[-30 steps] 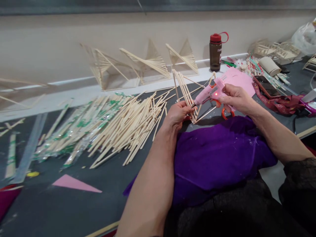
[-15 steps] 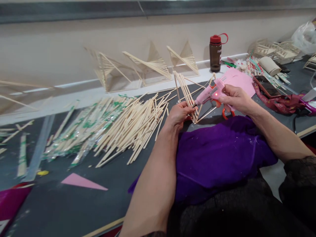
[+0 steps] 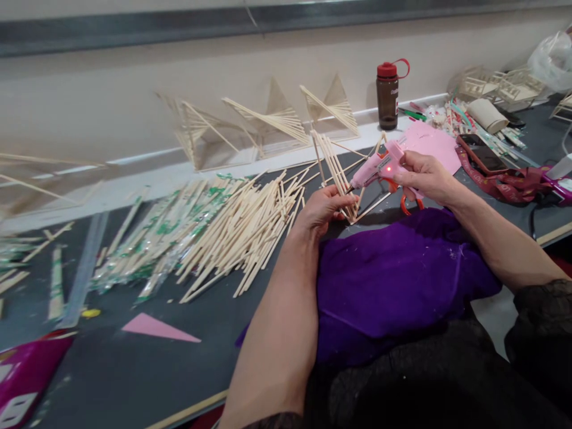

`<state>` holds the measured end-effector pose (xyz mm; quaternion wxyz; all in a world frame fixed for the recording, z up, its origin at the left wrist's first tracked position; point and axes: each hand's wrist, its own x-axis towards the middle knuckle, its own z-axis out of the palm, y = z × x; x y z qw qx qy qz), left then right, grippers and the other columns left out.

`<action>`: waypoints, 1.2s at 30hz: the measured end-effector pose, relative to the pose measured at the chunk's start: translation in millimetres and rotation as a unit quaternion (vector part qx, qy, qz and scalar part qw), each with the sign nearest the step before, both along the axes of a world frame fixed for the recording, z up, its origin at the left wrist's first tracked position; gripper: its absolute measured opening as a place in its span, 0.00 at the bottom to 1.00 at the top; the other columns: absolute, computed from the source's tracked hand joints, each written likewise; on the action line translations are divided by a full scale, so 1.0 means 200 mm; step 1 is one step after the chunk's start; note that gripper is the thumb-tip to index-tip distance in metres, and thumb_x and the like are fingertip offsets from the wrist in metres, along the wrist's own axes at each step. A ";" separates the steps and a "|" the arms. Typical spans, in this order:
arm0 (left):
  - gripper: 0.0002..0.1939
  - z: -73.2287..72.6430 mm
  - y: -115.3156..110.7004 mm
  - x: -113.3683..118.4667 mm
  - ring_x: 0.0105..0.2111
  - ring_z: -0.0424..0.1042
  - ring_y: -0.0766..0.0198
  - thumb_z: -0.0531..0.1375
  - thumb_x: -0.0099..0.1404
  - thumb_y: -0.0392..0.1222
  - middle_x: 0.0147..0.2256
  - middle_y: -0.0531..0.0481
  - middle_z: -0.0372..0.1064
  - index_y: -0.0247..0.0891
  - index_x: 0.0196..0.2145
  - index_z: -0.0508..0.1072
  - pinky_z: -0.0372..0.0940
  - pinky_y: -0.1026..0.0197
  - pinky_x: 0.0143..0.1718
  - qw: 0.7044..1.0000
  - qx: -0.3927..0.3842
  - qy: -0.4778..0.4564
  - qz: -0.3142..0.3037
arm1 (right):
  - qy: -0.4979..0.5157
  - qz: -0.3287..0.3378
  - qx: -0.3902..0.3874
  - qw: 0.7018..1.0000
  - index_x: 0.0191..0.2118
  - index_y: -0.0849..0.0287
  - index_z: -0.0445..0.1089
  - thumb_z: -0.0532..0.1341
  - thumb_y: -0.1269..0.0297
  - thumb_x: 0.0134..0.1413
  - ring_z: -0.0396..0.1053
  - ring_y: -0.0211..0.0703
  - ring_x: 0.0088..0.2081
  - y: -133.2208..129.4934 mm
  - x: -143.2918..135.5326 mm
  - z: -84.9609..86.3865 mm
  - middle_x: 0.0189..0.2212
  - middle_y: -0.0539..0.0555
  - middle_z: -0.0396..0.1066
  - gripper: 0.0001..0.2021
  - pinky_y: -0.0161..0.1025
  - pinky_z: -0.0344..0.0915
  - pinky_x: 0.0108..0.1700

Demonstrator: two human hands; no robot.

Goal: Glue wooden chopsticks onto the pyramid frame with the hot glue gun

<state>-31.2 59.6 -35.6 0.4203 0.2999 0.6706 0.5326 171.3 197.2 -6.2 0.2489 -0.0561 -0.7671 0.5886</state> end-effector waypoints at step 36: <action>0.18 -0.02 0.00 -0.01 0.26 0.71 0.67 0.71 0.43 0.37 0.31 0.49 0.76 0.38 0.35 0.77 0.53 0.66 0.22 1.000 -0.013 -0.001 0.007 | 0.016 -0.033 -0.002 0.999 0.40 0.60 0.68 0.67 0.47 0.56 0.60 0.28 0.19 -0.02 0.00 0.01 0.31 0.51 0.72 0.20 0.32 0.55 0.20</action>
